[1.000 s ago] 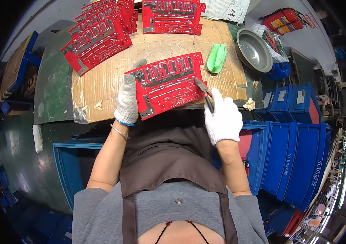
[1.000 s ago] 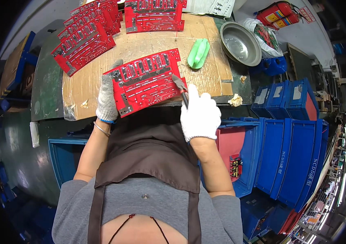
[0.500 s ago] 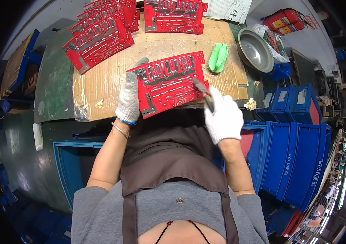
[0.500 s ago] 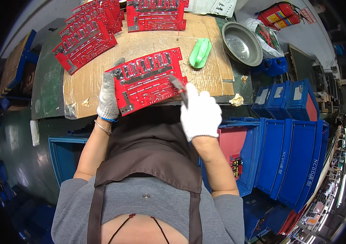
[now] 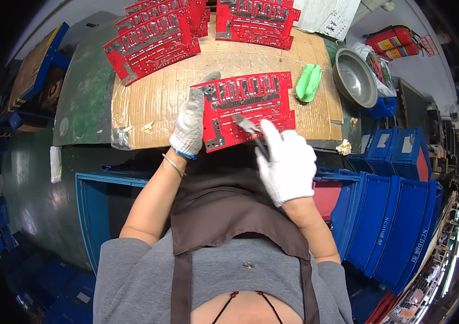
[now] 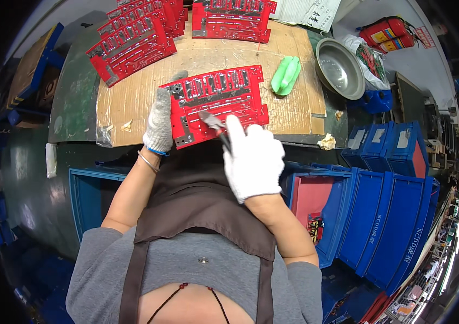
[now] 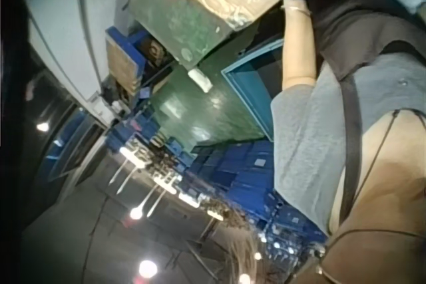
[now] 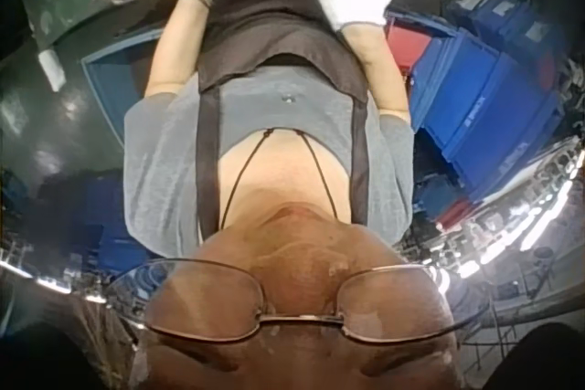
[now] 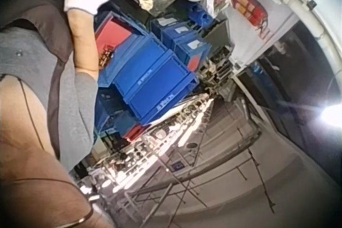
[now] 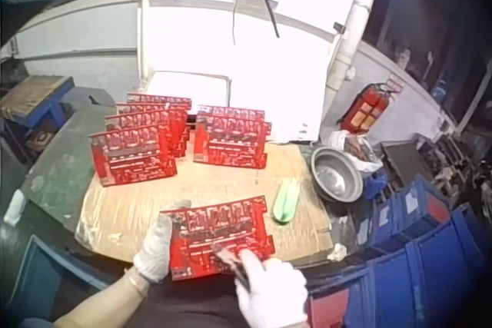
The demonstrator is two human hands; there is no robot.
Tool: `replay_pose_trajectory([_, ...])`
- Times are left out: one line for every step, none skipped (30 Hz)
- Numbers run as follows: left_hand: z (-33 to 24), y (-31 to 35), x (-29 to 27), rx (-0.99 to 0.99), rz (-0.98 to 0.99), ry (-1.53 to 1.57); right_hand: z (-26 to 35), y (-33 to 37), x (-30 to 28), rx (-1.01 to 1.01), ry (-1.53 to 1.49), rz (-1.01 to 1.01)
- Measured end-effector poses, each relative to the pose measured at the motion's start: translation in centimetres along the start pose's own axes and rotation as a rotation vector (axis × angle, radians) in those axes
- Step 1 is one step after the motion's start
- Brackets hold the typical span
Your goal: Trimming excess material and component leads from printed circuit boards using diagonal cutters.
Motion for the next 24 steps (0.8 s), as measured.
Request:
replay_pose_trajectory([0.1, 0.0, 0.1, -0.009, 0.006, 0.017, 0.8, -0.4, 0.1, -0.039, 0.024, 0.013])
replay_pose_trajectory([0.2, 0.0, 0.1, -0.018, 0.014, 0.035, 0.7, -0.7, 0.4, -0.029, 0.036, 0.034])
replay_pose_trajectory([0.4, 0.1, 0.0, -0.017, 0.011, 0.036, 0.4, -0.5, 0.5, -0.032, 0.036, 0.035])
replay_pose_trajectory([0.6, 0.2, -0.4, 0.0, -0.006, 0.025, -1.2, -0.3, 0.3, 0.061, 0.094, 0.042])
replay_pose_trajectory([0.6, 0.3, -0.7, 0.017, -0.024, 0.014, -2.9, -0.1, 0.0, 0.154, 0.152, 0.048])
replay_pose_trajectory([0.5, 0.2, -0.5, 0.018, -0.021, 0.019, -5.1, 0.4, -0.1, 0.276, 0.166, 0.104])
replay_pose_trajectory([0.5, 0.2, -0.4, 0.016, -0.014, 0.015, -6.2, 1.3, -0.7, 0.316, 0.202, 0.1])
replay_pose_trajectory([0.4, 0.3, -0.2, 0.014, -0.008, 0.01, -6.8, 1.7, -0.9, 0.324, 0.184, 0.087])
replay_pose_trajectory([0.3, 0.4, -0.2, 0.014, -0.006, 0.008, -7.0, 2.0, -0.9, 0.335, 0.163, 0.069])
replay_pose_trajectory([-0.1, 0.6, -0.1, 0.027, -0.009, -0.002, -6.3, 2.2, -1.0, 0.29, 0.123, 0.026])
replay_pose_trajectory([-0.3, 0.8, -0.2, 0.04, -0.013, -0.012, -5.2, 2.2, -0.9, 0.257, 0.077, 0.012])
replay_pose_trajectory([-0.2, 0.5, 0.2, 0.038, 0.0, -0.009, -4.2, 2.1, -1.0, 0.204, 0.054, -0.011])
replay_pose_trajectory([0.0, 0.3, 0.1, 0.026, -0.011, -0.012, -3.0, 2.0, -0.8, 0.147, 0.026, -0.035])
replay_pose_trajectory([0.2, 0.2, 0.1, 0.015, -0.02, -0.015, -1.8, 1.9, -0.2, 0.112, 0.006, -0.025])
replay_pose_trajectory([0.0, 0.3, 0.3, 0.018, -0.013, -0.019, -0.6, 1.7, 0.4, 0.097, 0.009, 0.034])
replay_pose_trajectory([0.0, 0.2, 0.5, 0.02, 0.002, -0.005, 0.7, 1.5, 0.6, 0.059, -0.033, 0.046])
replay_pose_trajectory([0.0, 0.2, 0.7, 0.023, 0.02, 0.009, 1.5, 1.3, 0.7, 0.023, -0.073, 0.057])
replay_pose_trajectory([0.1, 0.2, 0.8, 0.027, 0.034, 0.007, 2.0, 1.1, 1.0, 0.003, -0.089, 0.089])
replay_pose_trajectory([0.3, 0.3, 0.7, 0.013, 0.034, 0.054, 2.1, 0.9, 1.1, -0.014, -0.103, 0.119])
replay_pose_trajectory([0.4, 0.3, 0.7, -0.002, 0.036, 0.101, 1.3, 0.8, 1.1, 0.017, -0.092, 0.116])
replay_pose_trajectory([0.1, 0.3, 1.0, 0.0, 0.059, 0.1, 0.0, 1.2, 0.4, 0.065, -0.041, 0.027])
replay_pose_trajectory([0.1, 0.4, 0.9, -0.024, 0.052, 0.096, -2.1, 1.7, 0.4, 0.154, 0.006, 0.011])
replay_pose_trajectory([0.2, 0.4, 0.8, -0.047, 0.043, 0.091, -4.3, 2.3, 0.3, 0.241, 0.053, -0.005])
replay_pose_trajectory([0.2, 0.2, 0.9, -0.056, 0.041, 0.084, -6.8, 2.9, 0.5, 0.335, 0.079, 0.045])
Point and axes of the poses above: each hand's wrist, its own y-axis away from the middle knuckle, its own x-axis out of the palm, z = x × y, the point moved 8 cm from there along -y, towards the middle knuckle, and after that the axes turned 4 degrees about -x, right-handed, at the moved point
